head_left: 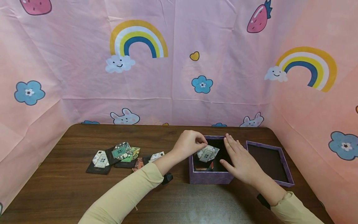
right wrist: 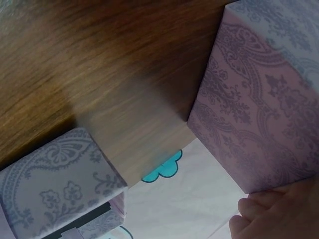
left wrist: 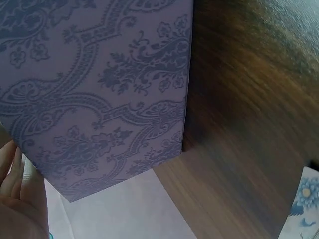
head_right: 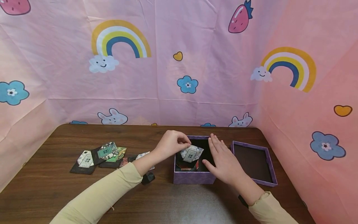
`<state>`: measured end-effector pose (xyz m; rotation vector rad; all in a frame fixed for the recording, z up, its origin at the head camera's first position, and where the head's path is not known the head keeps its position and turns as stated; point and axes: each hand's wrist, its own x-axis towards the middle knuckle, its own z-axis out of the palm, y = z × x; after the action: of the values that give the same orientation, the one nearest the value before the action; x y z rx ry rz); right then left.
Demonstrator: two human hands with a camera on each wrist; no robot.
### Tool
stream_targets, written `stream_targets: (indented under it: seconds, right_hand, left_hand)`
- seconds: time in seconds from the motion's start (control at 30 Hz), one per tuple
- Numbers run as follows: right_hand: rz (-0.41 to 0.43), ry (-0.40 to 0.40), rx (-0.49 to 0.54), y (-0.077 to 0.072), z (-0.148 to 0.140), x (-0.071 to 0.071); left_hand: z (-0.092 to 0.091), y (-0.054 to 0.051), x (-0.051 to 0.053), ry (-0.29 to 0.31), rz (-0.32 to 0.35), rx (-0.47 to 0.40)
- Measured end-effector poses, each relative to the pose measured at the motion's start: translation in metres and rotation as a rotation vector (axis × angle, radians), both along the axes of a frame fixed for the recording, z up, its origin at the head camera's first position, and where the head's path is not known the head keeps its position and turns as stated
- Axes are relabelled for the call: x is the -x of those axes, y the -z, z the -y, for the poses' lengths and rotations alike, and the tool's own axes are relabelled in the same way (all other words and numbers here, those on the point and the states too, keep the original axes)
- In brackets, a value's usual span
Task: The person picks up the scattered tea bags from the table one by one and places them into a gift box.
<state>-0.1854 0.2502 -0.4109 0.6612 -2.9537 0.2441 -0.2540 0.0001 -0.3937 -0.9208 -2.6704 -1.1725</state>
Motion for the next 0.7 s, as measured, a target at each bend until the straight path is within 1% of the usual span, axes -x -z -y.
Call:
stream_targets:
  seconds: [0.2,0.3,0.43,0.53,0.7]
  right_hand:
    - [0.0,0.002,-0.003,0.0,0.0,0.0]
    - [-0.002,0.003,-0.003,0.0,0.0,0.001]
    - [-0.004,0.001,0.002,0.0,0.0,0.001]
    - [-0.006,-0.001,0.002,0.001,-0.001,0.001]
    - [-0.008,-0.004,0.003,0.0,0.0,0.0]
  left_hand:
    - [-0.001,-0.001,-0.001,-0.01,-0.004,0.032]
    - [-0.002,-0.003,-0.002,-0.015,-0.009,0.064]
    - [-0.003,-0.005,-0.003,-0.017,-0.002,0.112]
    - [-0.003,-0.008,-0.004,-0.013,0.009,0.128]
    - [-0.002,-0.011,-0.006,-0.016,-0.009,0.174]
